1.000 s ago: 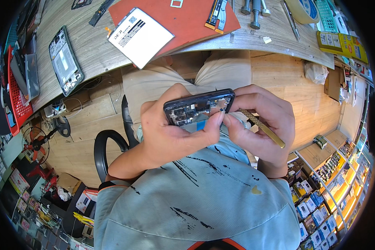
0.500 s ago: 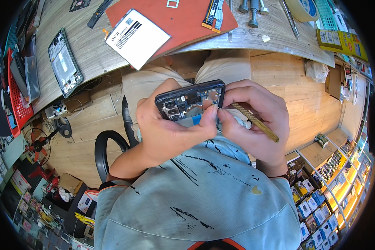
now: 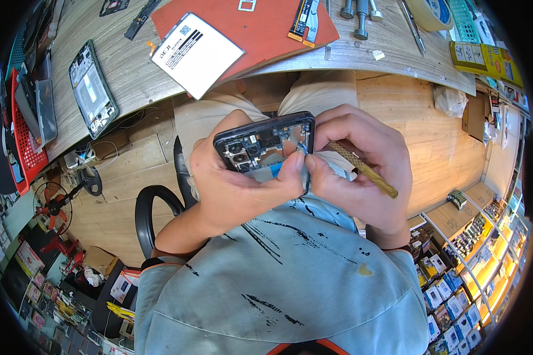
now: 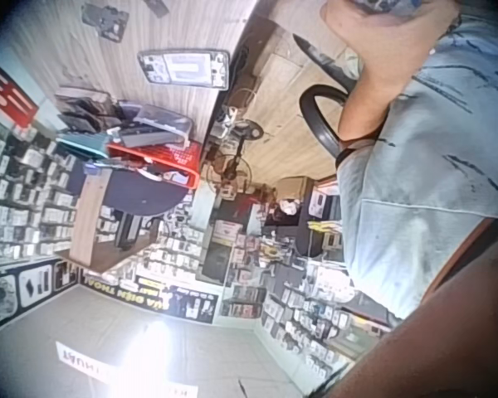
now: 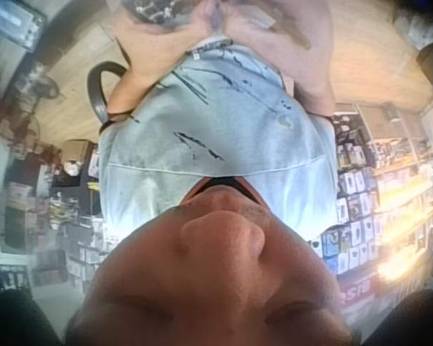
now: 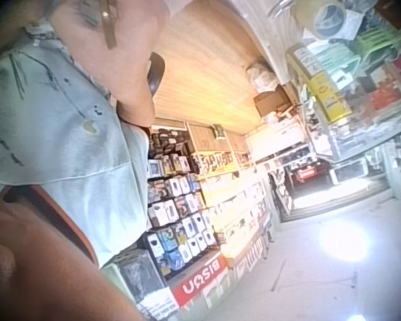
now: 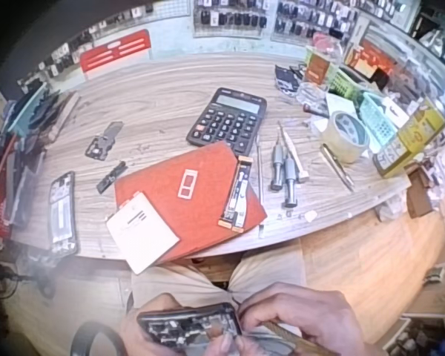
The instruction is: The person uses a metal spudger to pry and adjust internal components of a disassembled smartphone. They manipulate the camera module area and ribbon cables, then reposition the battery and press down on internal parts to seat them. The device remains open throughout the clip.
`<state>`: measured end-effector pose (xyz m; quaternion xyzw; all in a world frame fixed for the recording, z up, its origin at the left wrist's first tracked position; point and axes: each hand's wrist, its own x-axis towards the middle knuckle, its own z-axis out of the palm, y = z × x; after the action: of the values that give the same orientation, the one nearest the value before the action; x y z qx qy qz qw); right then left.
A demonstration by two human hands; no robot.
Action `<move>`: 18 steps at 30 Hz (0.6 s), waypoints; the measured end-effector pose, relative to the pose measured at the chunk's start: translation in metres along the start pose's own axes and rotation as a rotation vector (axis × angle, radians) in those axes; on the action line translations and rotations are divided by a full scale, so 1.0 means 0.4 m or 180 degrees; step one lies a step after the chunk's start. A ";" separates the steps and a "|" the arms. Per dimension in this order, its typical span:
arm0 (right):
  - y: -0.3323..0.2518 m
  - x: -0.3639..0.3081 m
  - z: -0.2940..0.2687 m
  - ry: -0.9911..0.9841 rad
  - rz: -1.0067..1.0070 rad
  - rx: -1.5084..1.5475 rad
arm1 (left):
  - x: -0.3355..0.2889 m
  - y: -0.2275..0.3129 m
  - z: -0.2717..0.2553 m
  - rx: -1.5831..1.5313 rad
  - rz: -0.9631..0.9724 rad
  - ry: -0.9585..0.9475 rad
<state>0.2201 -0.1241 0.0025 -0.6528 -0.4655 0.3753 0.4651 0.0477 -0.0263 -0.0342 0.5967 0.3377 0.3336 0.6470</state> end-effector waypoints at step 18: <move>-0.014 0.006 -0.017 -0.0075 -0.0163 -0.0082 | 0.002 -0.005 -0.010 0.0299 0.0287 -0.0272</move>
<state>0.2258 -0.1229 0.0096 -0.6421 -0.4923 0.3649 0.4606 0.0449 -0.0235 -0.0365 0.6547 0.2978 0.3205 0.6164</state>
